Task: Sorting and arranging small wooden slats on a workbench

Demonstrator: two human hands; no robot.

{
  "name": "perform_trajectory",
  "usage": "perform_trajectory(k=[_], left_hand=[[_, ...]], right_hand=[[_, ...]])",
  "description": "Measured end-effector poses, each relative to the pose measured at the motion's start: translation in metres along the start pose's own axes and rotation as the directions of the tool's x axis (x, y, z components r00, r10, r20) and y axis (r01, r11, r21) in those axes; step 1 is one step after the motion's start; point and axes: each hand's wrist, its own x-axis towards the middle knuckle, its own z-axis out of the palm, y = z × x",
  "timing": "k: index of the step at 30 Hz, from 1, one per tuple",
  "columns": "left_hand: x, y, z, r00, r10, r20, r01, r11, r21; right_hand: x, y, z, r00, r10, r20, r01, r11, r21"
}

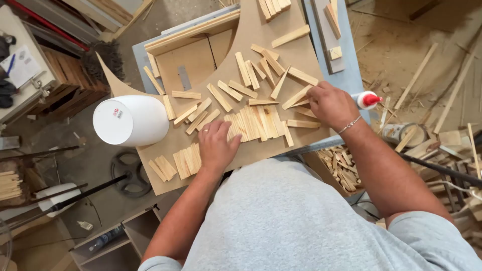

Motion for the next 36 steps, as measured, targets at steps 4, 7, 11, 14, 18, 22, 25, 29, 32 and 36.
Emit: perform_trajectory(k=[4,7,11,14,18,22,25,29,32,36], left_hand=[[0.037,0.015,0.002,0.999,-0.006,-0.044,0.004,0.999,-0.044],[0.067,0.012,0.023,0.997,-0.018,-0.075,0.013,0.998,-0.069],[0.109,0.006,0.044,0.990,-0.049,-0.131,0.039,0.996,-0.083],[0.132,-0.005,0.060,0.996,-0.017,-0.082,0.013,0.999,-0.049],[0.146,-0.015,0.074,0.998,0.014,0.059,-0.006,0.992,-0.128],[0.159,-0.030,0.101,0.999,0.047,0.011,-0.046,0.995,-0.086],[0.166,-0.024,0.091,0.988,0.090,-0.127,-0.090,0.996,0.006],[0.170,-0.004,0.068,0.987,0.102,-0.128,-0.106,0.994,-0.027],[0.168,-0.001,0.063,0.984,0.163,-0.071,-0.166,0.986,-0.032],[0.164,-0.010,0.077,0.984,0.165,-0.068,-0.167,0.986,-0.025]], right_hand=[[0.021,0.000,0.000,1.000,-0.006,0.024,0.005,0.999,0.041],[0.041,-0.018,-0.009,0.997,-0.057,-0.056,0.059,0.997,0.042],[0.074,-0.038,-0.005,0.968,-0.184,-0.173,0.190,0.982,0.021],[0.093,-0.057,0.000,0.966,-0.220,-0.136,0.217,0.975,-0.039],[0.109,-0.062,0.026,0.979,-0.197,-0.054,0.187,0.972,-0.142],[0.114,-0.054,0.034,0.993,-0.110,-0.046,0.101,0.979,-0.179],[0.105,-0.067,0.021,0.952,-0.212,-0.222,0.183,0.973,-0.144],[0.110,-0.080,0.032,0.951,-0.269,-0.151,0.250,0.959,-0.133],[0.119,-0.080,0.039,0.978,-0.199,-0.055,0.189,0.970,-0.154],[0.116,-0.082,0.035,0.988,-0.122,0.100,0.137,0.977,-0.161]])
